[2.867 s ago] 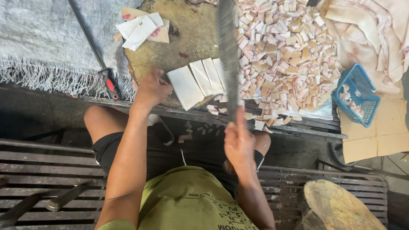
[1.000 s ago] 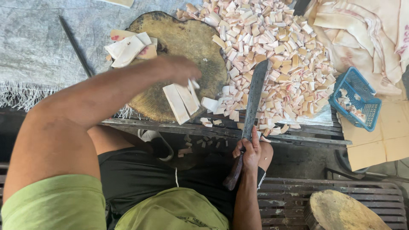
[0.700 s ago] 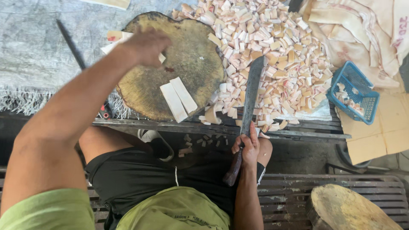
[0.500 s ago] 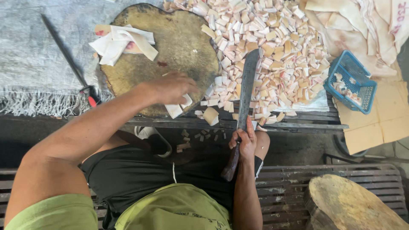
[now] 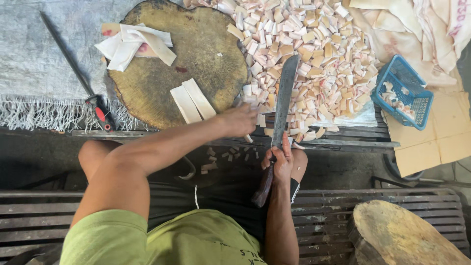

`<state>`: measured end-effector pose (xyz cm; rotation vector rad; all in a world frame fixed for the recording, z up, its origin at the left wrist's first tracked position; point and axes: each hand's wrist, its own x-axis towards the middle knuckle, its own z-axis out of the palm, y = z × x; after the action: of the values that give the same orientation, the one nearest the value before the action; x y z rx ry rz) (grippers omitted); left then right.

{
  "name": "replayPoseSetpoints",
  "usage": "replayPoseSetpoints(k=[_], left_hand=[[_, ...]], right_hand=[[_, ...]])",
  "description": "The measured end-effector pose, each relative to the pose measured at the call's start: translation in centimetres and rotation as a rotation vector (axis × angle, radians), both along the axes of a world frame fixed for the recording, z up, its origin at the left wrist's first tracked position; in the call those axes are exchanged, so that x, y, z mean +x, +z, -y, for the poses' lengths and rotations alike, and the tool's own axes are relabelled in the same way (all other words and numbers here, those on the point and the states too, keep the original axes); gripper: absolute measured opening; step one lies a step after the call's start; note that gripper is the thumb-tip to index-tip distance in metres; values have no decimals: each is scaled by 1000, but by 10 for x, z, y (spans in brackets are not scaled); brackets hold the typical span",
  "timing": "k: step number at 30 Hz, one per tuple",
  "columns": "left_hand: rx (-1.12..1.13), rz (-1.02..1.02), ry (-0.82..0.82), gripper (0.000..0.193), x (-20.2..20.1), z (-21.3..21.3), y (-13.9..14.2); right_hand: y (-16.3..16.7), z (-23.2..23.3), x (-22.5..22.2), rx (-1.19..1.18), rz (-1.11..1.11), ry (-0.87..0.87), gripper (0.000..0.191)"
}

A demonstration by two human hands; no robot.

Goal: The person cuts folded sheets of pork skin into small cubes using a large knife on a round wooden cutting board. The cut pieces accumulate on a nearby cloth, and the person occasionally gathers and repositions the pile.

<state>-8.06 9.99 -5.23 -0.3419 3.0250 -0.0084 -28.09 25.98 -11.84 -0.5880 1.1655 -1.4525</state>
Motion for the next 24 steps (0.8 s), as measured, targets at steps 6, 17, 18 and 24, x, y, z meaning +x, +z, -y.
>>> replayPoseSetpoints(k=[6,17,18,24], left_hand=[[53,-369,506,42,78,52,85],[468,-5,676,59,142,29,67],[497,28,704,61,141,34,68],[353,142,704,31,147,48,90]], right_hand=[[-5,1,-4,-9,40,-3,73],[2,2,4,60,0,-16,73],[2,2,4,56,-2,-1,73],[4,2,6,82,-25,1,74]])
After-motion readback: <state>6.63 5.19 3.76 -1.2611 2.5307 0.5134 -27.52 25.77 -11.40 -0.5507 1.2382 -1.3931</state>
